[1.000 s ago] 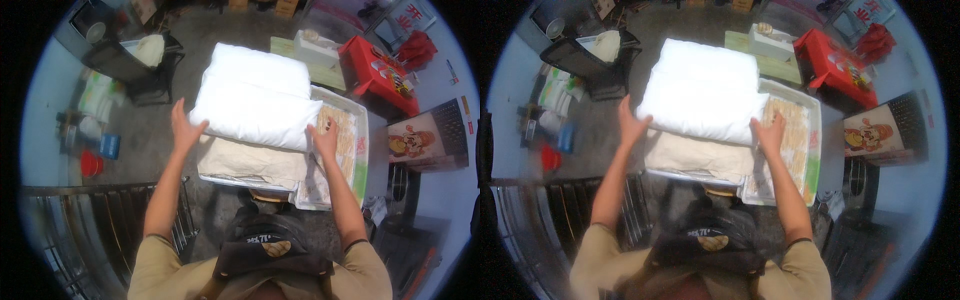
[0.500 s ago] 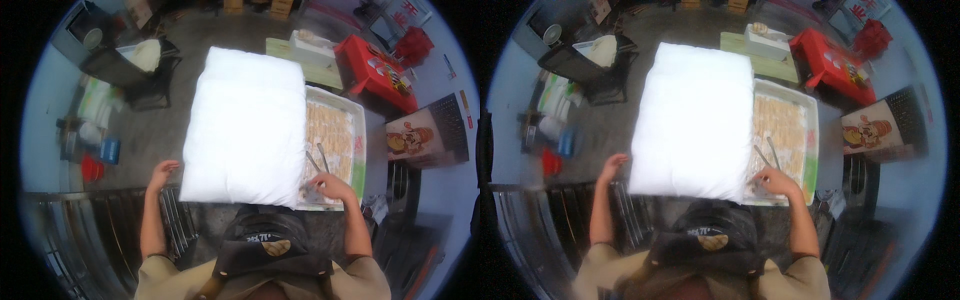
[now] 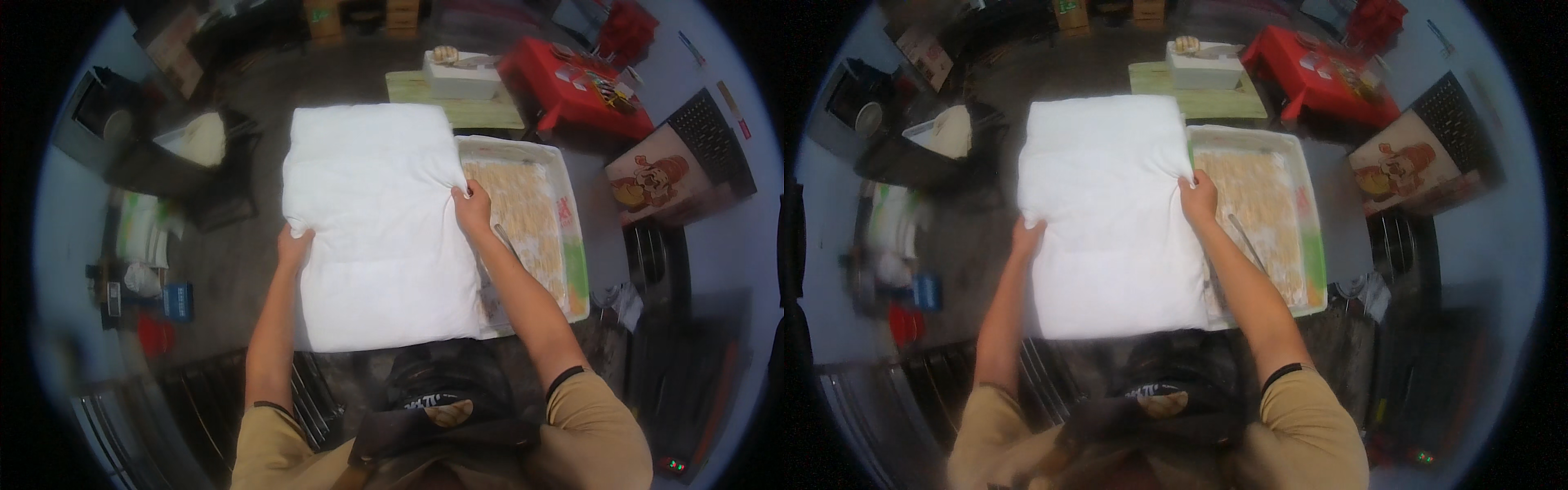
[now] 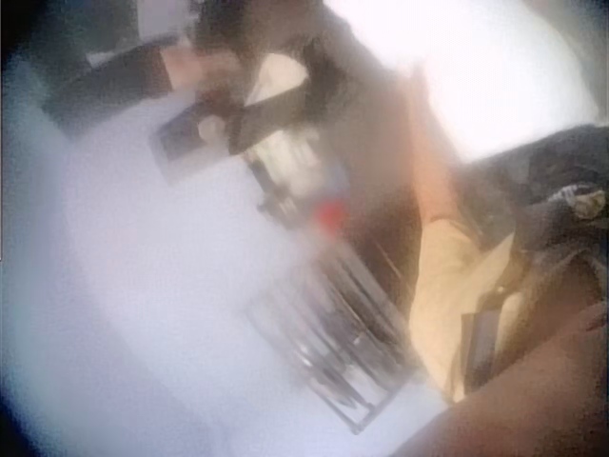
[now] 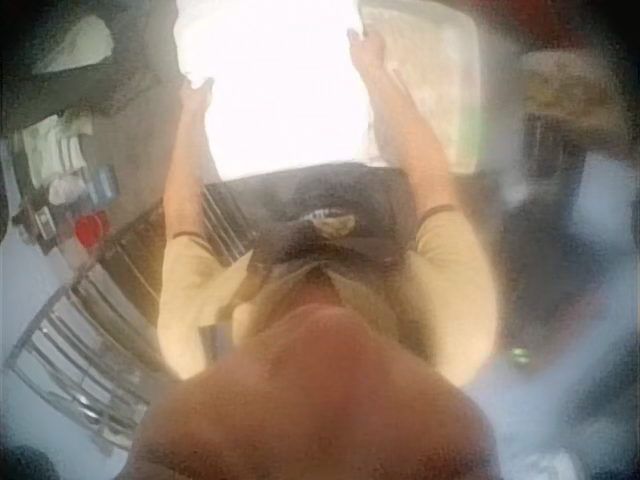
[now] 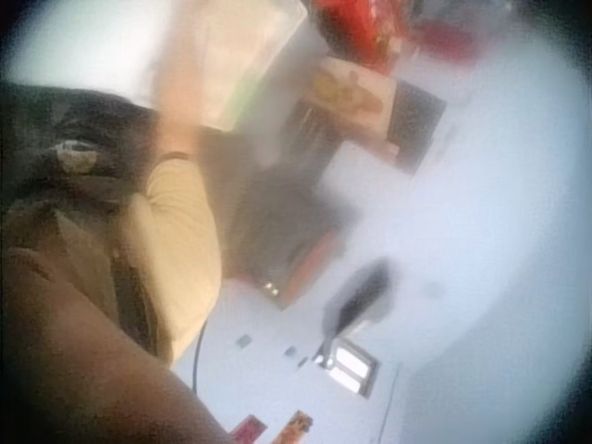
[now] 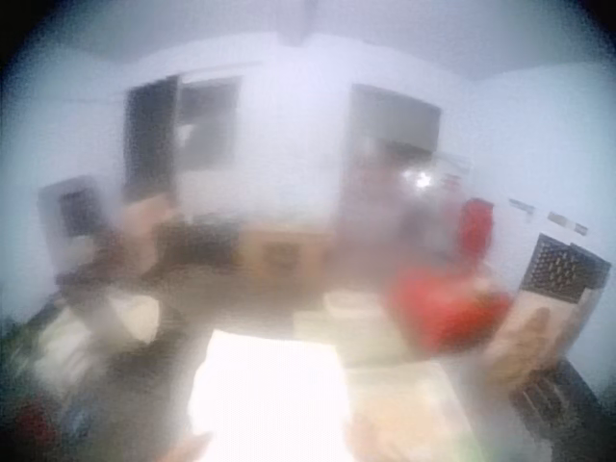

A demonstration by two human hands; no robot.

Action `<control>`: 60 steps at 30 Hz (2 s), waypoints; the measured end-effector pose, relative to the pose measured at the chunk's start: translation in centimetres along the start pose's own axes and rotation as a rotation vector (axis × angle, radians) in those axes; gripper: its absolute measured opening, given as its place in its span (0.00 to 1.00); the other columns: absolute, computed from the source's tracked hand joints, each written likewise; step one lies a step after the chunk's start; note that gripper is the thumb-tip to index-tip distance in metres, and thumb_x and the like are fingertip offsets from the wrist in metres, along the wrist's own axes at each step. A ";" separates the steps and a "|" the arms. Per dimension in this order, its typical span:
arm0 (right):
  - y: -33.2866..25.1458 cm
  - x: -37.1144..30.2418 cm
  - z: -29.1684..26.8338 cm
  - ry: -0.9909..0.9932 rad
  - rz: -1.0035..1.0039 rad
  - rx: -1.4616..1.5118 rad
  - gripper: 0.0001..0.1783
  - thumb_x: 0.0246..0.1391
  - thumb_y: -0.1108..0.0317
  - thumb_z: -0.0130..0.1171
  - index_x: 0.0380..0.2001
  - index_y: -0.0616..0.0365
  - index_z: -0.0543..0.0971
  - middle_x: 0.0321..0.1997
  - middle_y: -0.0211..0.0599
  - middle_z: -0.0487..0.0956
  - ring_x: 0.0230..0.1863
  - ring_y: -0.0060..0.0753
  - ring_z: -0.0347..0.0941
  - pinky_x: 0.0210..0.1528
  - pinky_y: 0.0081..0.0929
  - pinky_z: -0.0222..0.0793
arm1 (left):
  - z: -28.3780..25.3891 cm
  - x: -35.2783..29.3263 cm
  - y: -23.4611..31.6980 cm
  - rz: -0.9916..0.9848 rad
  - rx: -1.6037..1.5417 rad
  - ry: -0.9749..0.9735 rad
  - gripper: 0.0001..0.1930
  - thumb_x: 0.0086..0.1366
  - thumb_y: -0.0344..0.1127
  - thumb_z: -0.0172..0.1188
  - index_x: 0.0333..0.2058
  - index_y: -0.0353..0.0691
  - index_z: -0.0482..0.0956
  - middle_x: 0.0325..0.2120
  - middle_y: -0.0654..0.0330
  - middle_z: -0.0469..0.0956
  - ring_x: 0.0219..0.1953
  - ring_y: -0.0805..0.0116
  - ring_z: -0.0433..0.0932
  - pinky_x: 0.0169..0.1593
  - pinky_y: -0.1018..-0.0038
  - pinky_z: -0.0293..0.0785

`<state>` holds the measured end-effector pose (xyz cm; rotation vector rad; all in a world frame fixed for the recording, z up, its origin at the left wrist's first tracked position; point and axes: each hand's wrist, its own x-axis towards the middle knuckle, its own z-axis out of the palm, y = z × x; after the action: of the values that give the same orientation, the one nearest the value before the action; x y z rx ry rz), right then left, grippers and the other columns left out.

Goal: The person spreads a green powder onto a rectangular dough sheet, folds it, and passes it through a dough sheeter. Then the person uses tongs to transfer round baked buns from one tray to another and covers them with a white cloth.

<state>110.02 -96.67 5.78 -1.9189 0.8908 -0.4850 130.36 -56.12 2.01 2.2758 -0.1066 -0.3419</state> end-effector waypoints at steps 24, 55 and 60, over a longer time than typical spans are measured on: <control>29.1 -9.0 -34.7 0.027 0.408 -0.388 0.28 0.62 0.48 0.65 0.47 0.66 0.85 0.45 0.66 0.84 0.51 0.69 0.80 0.54 0.51 0.75 | 1.9 -22.2 -2.2 -0.183 0.112 0.927 0.31 0.66 0.38 0.67 0.63 0.26 0.72 0.61 0.37 0.72 0.64 0.41 0.70 0.70 0.53 0.65; 32.4 -8.8 -37.3 -0.132 -0.036 -0.392 0.20 0.63 0.60 0.62 0.47 0.69 0.82 0.35 0.54 0.85 0.36 0.41 0.83 0.42 0.43 0.77 | 15.7 -33.2 0.0 -0.436 -1.214 0.111 0.42 0.76 0.65 0.49 0.75 0.38 0.59 0.72 0.57 0.65 0.72 0.58 0.64 0.73 0.64 0.60; 31.9 -6.6 -37.0 -0.247 0.171 -0.460 0.26 0.68 0.53 0.57 0.55 0.67 0.81 0.45 0.54 0.86 0.47 0.40 0.82 0.52 0.42 0.76 | 18.2 -38.0 -1.7 -0.484 -1.184 0.095 0.42 0.76 0.66 0.49 0.76 0.43 0.56 0.73 0.58 0.62 0.71 0.57 0.64 0.69 0.60 0.65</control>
<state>69.46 -122.96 -3.92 -2.2257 1.0539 0.0701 88.77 -61.08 -2.74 1.1050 0.5648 -0.3947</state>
